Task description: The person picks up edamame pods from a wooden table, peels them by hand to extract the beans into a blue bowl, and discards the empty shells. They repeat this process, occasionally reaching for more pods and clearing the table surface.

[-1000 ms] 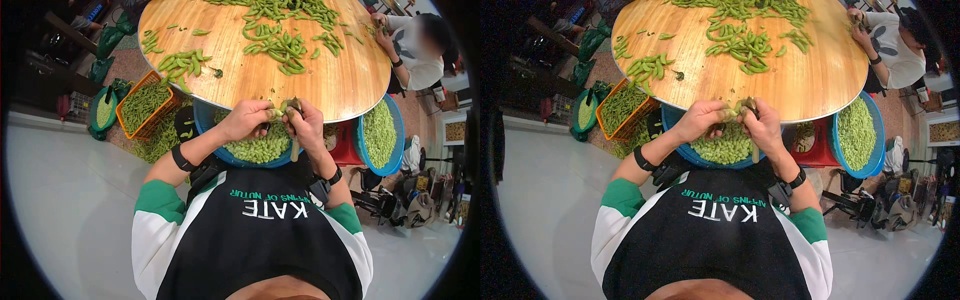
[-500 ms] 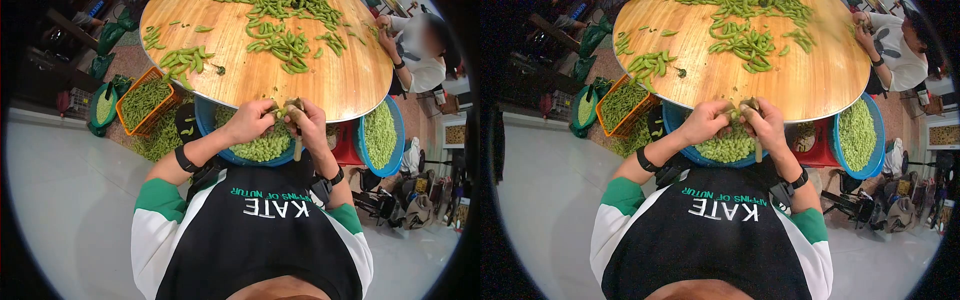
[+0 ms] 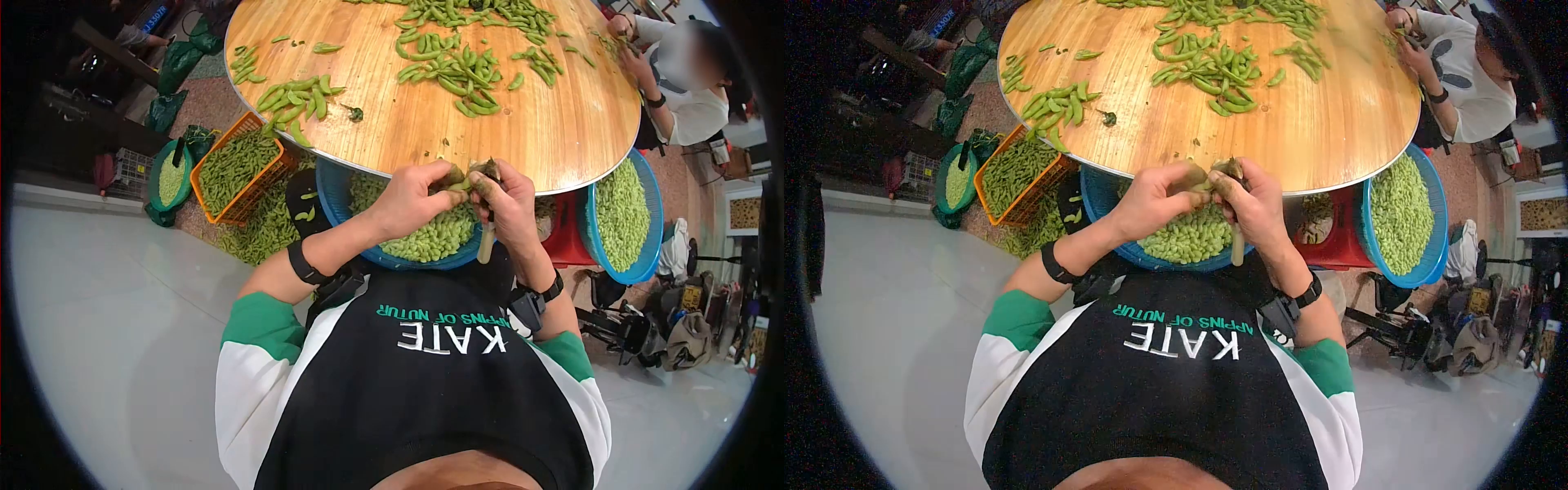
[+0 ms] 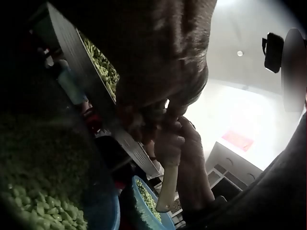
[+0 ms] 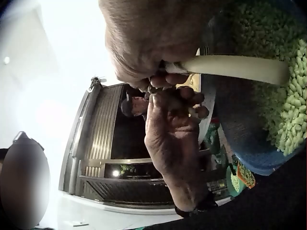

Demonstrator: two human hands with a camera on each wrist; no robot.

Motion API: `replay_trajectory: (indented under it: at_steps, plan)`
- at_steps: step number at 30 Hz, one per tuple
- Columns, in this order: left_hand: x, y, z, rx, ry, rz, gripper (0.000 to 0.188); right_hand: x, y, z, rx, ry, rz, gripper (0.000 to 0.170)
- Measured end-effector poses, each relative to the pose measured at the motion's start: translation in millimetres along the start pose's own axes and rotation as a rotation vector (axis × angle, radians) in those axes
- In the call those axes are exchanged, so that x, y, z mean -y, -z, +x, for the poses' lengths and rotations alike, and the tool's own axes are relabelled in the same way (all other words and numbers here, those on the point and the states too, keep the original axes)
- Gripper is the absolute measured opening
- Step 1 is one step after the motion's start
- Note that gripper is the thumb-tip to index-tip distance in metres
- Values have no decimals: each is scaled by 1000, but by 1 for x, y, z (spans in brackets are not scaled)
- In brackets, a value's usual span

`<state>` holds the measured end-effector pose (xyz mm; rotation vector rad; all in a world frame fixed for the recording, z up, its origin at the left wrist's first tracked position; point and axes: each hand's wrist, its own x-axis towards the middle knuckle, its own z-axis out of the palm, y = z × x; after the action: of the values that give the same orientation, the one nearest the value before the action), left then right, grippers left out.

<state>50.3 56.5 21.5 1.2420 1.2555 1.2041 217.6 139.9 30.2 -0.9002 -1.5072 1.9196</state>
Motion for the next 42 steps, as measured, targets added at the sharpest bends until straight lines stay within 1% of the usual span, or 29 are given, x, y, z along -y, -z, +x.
replay_trajectory:
  at_steps: [1, 2, 4, 5, 7, 8, 10, 11, 13, 15, 17, 19, 21, 23, 26, 29, 31, 36, 38, 40, 42]
  plan:
    - [2, -1, 1, 12, 37, -45, 13, 1, 0, -1, 1, -3, -1, 11]
    - [4, 0, 1, 14, 36, -44, 13, 2, 0, -1, -1, -1, -1, 11]
    - [-6, 1, -1, 71, 50, -239, 11, 2, -1, -3, 51, 0, 31, 11]
    - [-5, 1, -1, 71, 50, -238, 11, 0, -1, -3, 51, 1, 31, 11]
    - [-2, 0, -2, 27, 26, -221, 11, -3, 0, -3, 67, -14, 114, 19]
    - [-3, -2, -3, 25, 23, -220, 11, 0, 0, -4, 69, -11, 113, 19]
    - [-6, -4, -6, -53, 47, -424, 11, 5, -2, -9, 85, -28, 227, 32]
    - [-4, -3, -6, -52, 48, -426, 11, 3, -2, -12, 84, -29, 227, 32]
    - [3, -3, -5, -74, 34, -511, 10, -3, -4, -19, 150, -33, 146, 39]
    - [6, -4, -5, -73, 33, -517, 10, -6, -6, -21, 135, -7, 115, 38]
    - [5, -5, -6, -75, 32, -519, 9, -12, -3, -19, 152, 42, 12, 38]
    - [2, -5, -7, -113, 18, -436, 9, -12, -4, -21, 161, 36, -14, 39]
    - [-2, -6, -7, -102, 9, -393, 9, -11, -6, -22, 169, 29, -41, 39]
    - [-3, -8, -8, -91, 0, -351, 8, -9, -7, -23, 191, 13, 34, 38]
    - [-2, -9, -9, -108, 27, -375, 9, -9, -7, -22, 209, 19, 23, 36]
    - [4, -9, -9, -125, -1, -430, 9, -8, -8, -24, 219, -5, 80, 32]
    - [1, -10, -9, -137, -26, -432, 8, -7, -7, -25, 231, -7, 113, 32]
    - [-1, -11, -7, -119, -9, -470, 7, -4, -7, -26, 272, 2, 192, 32]
    - [1, -11, -7, -119, -18, -460, 7, -7, -5, -26, 241, 26, 78, 42]
    - [1, -11, -8, -123, -46, -421, 7, -6, -6, -26, 230, 44, 42, 41]
    - [0, -10, -9, -126, -31, -438, 6, -5, -10, -26, 221, 62, 6, 40]
